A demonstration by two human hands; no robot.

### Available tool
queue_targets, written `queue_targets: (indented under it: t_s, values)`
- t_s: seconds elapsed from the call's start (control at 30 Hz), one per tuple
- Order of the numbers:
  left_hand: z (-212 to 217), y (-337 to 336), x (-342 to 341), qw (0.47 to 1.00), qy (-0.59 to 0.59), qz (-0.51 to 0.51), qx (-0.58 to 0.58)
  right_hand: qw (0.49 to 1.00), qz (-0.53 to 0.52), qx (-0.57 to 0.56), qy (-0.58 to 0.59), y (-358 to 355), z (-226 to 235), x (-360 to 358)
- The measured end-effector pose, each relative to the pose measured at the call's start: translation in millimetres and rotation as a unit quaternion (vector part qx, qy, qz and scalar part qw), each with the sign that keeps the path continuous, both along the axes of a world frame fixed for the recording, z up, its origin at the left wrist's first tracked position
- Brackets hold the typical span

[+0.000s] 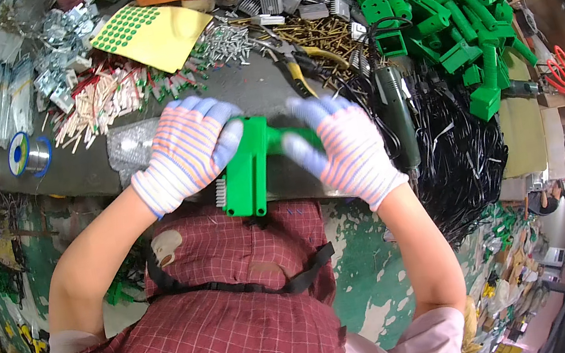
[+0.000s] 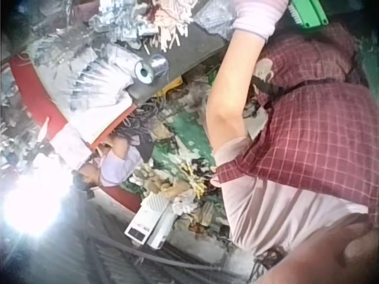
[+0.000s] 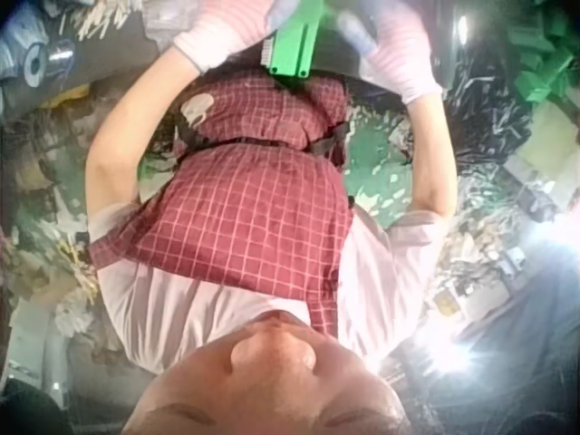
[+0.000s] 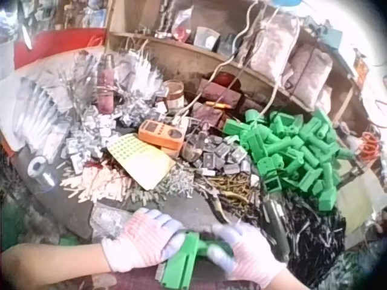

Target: Soldering internal wiring and electronic components inside a green plastic housing for a device like a glue gun.

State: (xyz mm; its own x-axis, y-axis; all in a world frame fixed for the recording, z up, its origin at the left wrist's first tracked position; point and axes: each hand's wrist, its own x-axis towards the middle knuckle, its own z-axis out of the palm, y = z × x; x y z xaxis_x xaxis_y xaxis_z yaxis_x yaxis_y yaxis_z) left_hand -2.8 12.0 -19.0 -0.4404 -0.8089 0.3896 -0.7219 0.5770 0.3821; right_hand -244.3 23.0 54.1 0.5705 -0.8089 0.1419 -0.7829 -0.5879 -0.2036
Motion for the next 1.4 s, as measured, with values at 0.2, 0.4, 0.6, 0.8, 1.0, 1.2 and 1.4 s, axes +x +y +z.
queue_targets:
  t_s: [0.2, 0.4, 0.6, 0.8, 1.0, 1.2, 1.4]
  values:
    - [5, 2, 5, 0.999, 0.007, -0.036, 0.002, 0.993, 0.029, -0.006, 0.114, 2, -25, -20]
    - [23, 6, -6, 0.997, -0.036, -0.025, 0.069, 0.991, 0.042, -0.029, 0.124, -3, -35, -26]
    - [57, 2, -70, 0.987, 0.0, -0.146, 0.069, 0.999, -0.026, 0.029, 0.021, 4, -31, -45]
    - [47, -1, -83, 0.98, -0.074, -0.148, 0.106, 0.982, -0.139, -0.007, -0.124, 49, -49, -88]
    - [50, -1, -88, 0.983, -0.072, -0.147, 0.079, 0.983, -0.091, -0.016, -0.161, 38, -62, -93]
    - [48, 3, -88, 0.98, -0.114, -0.143, 0.083, 0.989, -0.085, -0.016, -0.122, 28, -61, -106]
    - [55, 1, -102, 0.954, -0.248, -0.151, 0.07, 0.99, -0.075, -0.034, -0.118, 29, -62, -109]
